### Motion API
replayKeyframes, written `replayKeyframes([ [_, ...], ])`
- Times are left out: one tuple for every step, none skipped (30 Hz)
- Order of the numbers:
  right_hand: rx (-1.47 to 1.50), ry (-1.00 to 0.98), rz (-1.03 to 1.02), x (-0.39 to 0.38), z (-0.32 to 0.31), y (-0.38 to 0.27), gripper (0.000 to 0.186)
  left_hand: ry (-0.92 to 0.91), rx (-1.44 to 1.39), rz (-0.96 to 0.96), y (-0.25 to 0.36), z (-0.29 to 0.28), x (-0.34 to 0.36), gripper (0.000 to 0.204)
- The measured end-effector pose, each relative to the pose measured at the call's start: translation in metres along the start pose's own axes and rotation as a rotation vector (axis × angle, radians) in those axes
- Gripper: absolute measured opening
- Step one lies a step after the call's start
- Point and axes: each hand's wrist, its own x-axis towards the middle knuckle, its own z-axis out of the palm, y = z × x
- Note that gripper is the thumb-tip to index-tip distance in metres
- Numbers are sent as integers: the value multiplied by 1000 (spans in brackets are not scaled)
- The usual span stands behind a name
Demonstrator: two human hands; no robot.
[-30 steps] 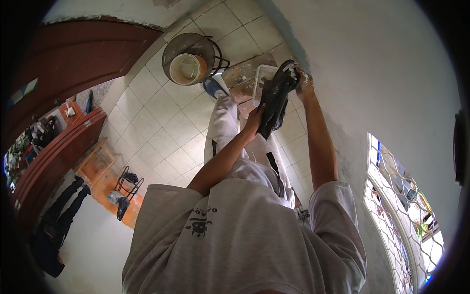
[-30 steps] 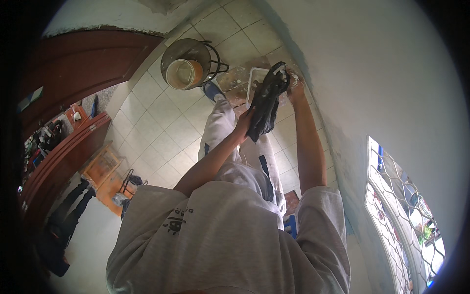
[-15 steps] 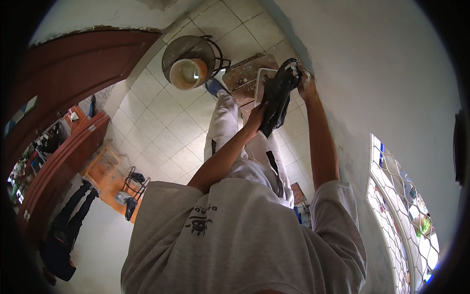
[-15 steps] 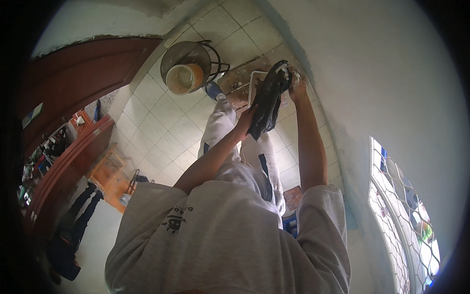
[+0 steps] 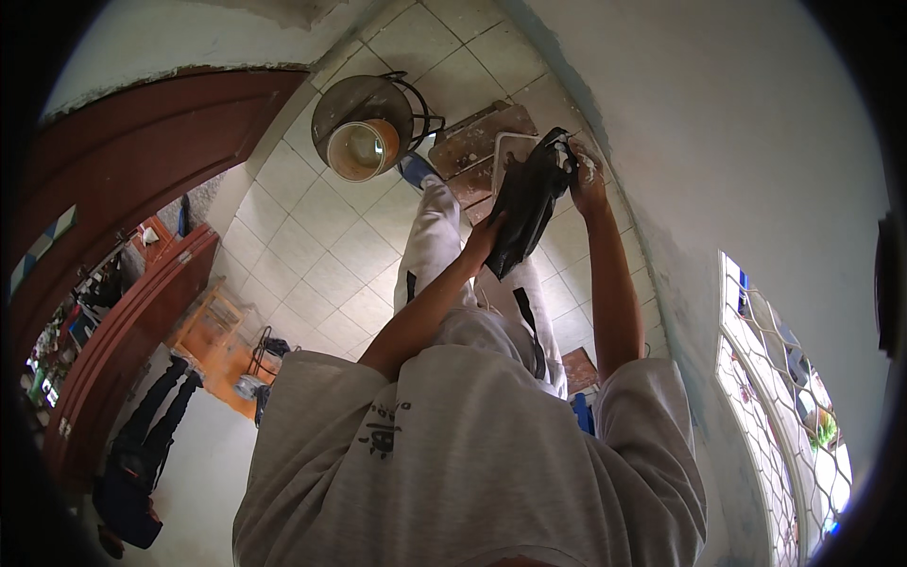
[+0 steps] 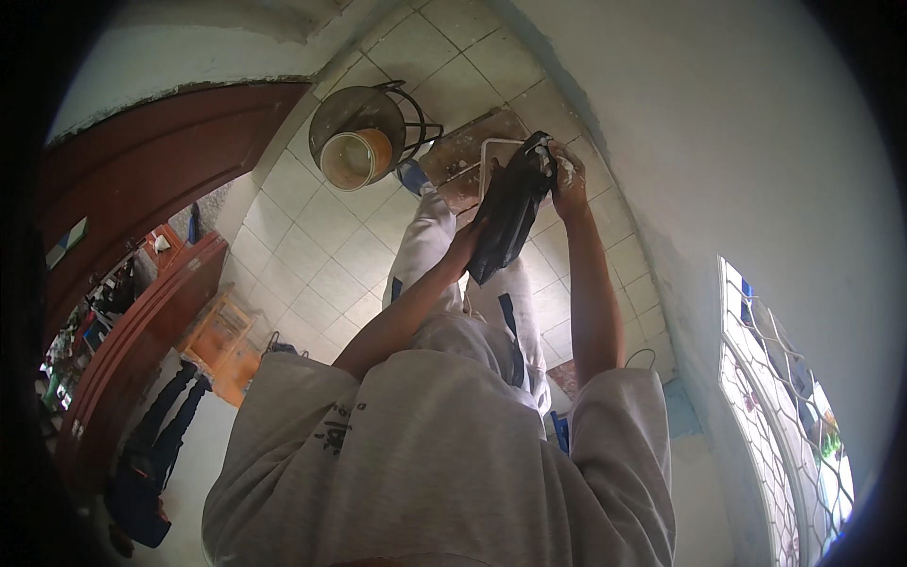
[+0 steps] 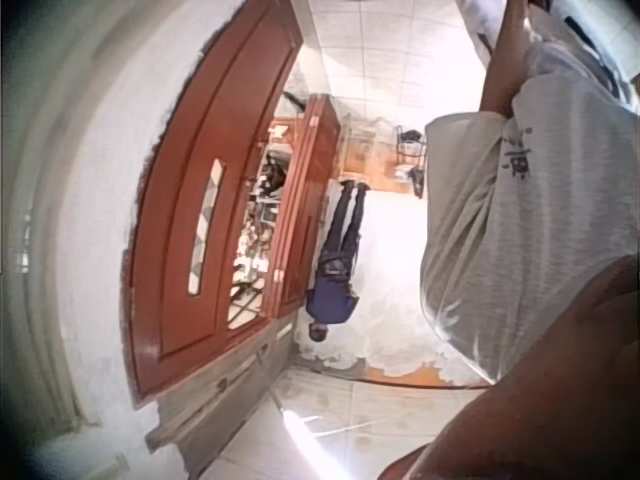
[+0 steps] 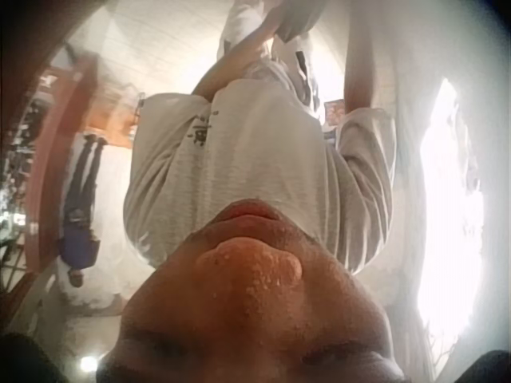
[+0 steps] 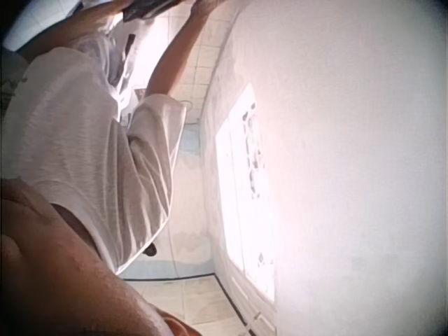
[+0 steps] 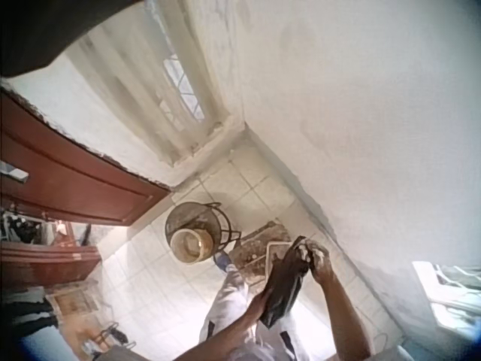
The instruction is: The person mixes plaster in a container by hand, applies the plaster to a wall with a putty knife, and wipes the tools with a cloth.
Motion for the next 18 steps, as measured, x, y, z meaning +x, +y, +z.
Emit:
replayKeyframes([
  [62, 14, 34, -1, -1, -10, 34, -16, -44, -5, -4, -3, -2, 62],
  [125, 29, 66, -2, -2, -21, 34, -17, -43, -4, -8, -5, -4, 62],
  [186, 46, 98, -3, -4, -32, 38, 4, -37, -25, -11, -7, -5, 62],
  [384, 25, 324, -6, -9, -43, 43, 25, -30, -45, -12, -9, -8, 62],
  [462, 35, 382, -7, -8, -48, 47, 25, -29, -43, -14, -10, -10, 62],
  [539, 53, 440, -9, -7, -52, 52, 30, 8, -48, -16, -11, -12, 62],
  [616, 75, 498, -11, -6, -56, 57, 36, 44, -52, -17, -12, -15, 62],
  [637, 61, 504, -14, -8, -61, 53, 35, 45, -51, -19, -14, -17, 62],
  [659, 45, 509, -17, -10, -64, 49, 32, 69, -37, -22, -16, -18, 61],
  [654, 52, 508, -31, -10, -52, 49, 24, 97, -23, -23, -15, -20, 61],
  [693, -28, 540, -47, -9, -36, 38, 17, 101, -22, -24, -15, -22, 61],
  [715, -74, 556, -52, -8, -37, 45, 9, 63, -54, -26, -15, -25, 60],
  [735, -119, 571, -57, -8, -37, 57, 0, 24, -85, -29, -14, -28, 59],
  [533, -92, 406, -66, -6, -41, 58, 1, 22, -84, -32, -13, -30, 59],
  [454, -94, 306, -66, -6, -42, 59, -13, -1, -88, -33, -12, -31, 58],
  [372, -88, 207, -68, -5, -44, 60, -26, -25, -91, -36, -12, -33, 57],
  [291, -75, 111, -70, -5, -46, 61, -25, -26, -89, -39, -10, -36, 57],
  [162, -47, 29, -73, -4, -46, 62, -12, -36, -67, -42, -10, -38, 56],
])
